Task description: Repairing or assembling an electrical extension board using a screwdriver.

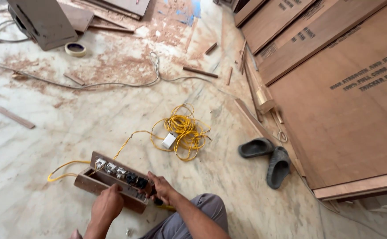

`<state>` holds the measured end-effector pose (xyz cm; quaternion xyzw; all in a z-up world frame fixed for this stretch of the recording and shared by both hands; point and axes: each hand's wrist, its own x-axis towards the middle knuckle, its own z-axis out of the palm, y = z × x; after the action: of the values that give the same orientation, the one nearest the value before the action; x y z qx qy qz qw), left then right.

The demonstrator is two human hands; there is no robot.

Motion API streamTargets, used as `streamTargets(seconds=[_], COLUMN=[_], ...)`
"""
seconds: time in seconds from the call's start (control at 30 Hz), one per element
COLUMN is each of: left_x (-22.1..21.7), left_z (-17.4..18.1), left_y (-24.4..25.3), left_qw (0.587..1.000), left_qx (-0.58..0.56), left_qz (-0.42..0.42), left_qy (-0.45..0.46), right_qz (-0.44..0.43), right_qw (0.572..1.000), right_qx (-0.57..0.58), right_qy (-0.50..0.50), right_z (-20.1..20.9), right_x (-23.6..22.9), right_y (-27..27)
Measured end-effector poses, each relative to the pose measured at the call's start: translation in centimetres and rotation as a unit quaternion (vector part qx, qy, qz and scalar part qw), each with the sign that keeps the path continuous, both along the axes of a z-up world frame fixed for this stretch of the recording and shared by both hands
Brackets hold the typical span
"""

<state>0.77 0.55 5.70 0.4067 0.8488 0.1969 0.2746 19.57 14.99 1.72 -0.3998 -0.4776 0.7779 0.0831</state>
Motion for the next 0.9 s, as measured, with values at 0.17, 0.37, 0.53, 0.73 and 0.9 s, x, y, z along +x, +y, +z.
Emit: streamTargets(seconds=[0.17,0.37,0.53,0.73,0.9], left_x=[-0.1,-0.1,-0.2,-0.2,-0.3], left_z=[0.3,0.8,0.6,1.3,0.4], left_y=[0.2,0.2,0.3,0.4,0.4], left_qw=[1.0,1.0,0.999,0.998,0.999], left_qx=[-0.011,-0.028,-0.036,-0.056,-0.048], left_qz=[0.003,0.001,-0.003,-0.008,-0.01], left_qy=[0.002,0.001,0.004,0.002,0.004], right_qz=[0.004,0.005,0.008,0.009,0.006], right_qw=[1.0,1.0,1.0,1.0,0.999], right_qx=[0.0,0.0,-0.001,-0.001,-0.005], right_qy=[-0.01,-0.01,-0.01,-0.018,-0.035], right_z=[0.8,1.6,2.3,1.9,3.5], right_x=[-0.1,0.0,-0.2,-0.1,-0.3], right_y=[0.0,-0.4,-0.5,-0.4,-0.8])
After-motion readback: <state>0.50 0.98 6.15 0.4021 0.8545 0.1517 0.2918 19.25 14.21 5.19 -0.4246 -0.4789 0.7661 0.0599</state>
